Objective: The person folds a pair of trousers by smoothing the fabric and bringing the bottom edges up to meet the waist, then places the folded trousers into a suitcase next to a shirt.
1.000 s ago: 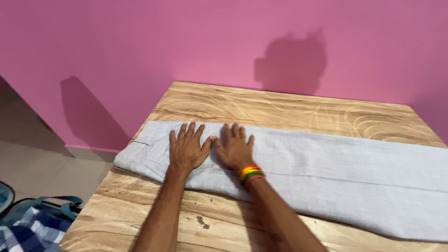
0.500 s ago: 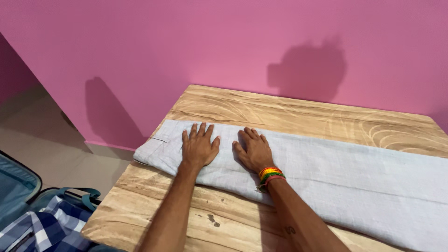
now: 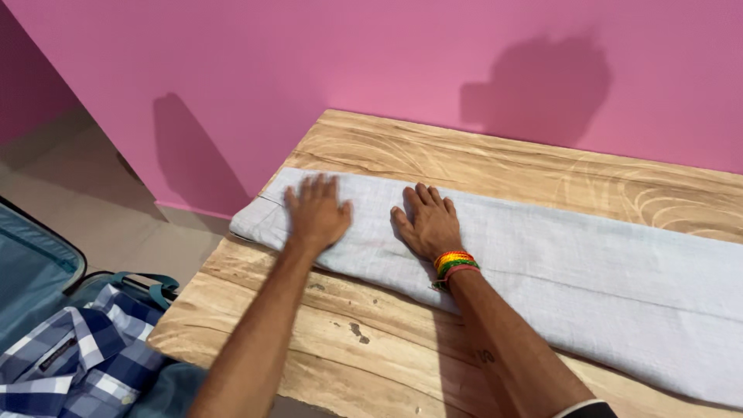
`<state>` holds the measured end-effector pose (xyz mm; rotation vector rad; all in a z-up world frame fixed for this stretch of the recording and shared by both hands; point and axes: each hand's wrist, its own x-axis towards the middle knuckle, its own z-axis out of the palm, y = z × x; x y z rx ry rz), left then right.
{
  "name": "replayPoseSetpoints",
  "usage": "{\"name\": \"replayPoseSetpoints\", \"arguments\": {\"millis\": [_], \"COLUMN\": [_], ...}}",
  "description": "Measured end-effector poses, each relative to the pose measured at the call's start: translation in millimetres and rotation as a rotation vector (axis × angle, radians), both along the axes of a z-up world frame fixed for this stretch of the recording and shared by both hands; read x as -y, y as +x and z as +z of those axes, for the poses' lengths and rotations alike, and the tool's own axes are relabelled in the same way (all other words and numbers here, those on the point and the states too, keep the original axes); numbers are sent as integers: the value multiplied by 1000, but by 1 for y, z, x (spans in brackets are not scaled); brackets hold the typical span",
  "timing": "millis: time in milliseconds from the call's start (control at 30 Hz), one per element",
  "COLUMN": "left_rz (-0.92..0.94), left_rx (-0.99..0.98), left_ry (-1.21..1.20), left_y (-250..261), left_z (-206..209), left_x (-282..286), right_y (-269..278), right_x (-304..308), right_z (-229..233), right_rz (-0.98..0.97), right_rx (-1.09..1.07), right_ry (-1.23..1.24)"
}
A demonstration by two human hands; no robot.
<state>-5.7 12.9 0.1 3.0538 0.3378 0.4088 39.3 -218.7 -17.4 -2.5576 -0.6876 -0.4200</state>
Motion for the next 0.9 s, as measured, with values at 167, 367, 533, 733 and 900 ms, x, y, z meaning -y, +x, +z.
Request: {"name": "replayPoseSetpoints", "arguments": {"millis": [167, 367, 533, 733, 900], "left_rz": [-215, -166, -165, -83, -131], "left_rx": [36, 208, 142, 27, -32], "left_ry": [-127, -70, -55, -19, -144], "left_y": [9, -1, 4, -6, 8], "left_z": [-17, -25, -21, -1, 14], "left_x": [59, 65, 61, 77, 137], "right_y": [8, 1, -8, -14, -18], "right_x": [0, 7, 54, 137, 140], "right_z": [-6, -6, 1, -11, -19], "right_rz": [4, -22, -140, -256, -283], "right_rx": [7, -11, -166, -172, -73], "right_ry": [37, -58, -187, -162, -139]}}
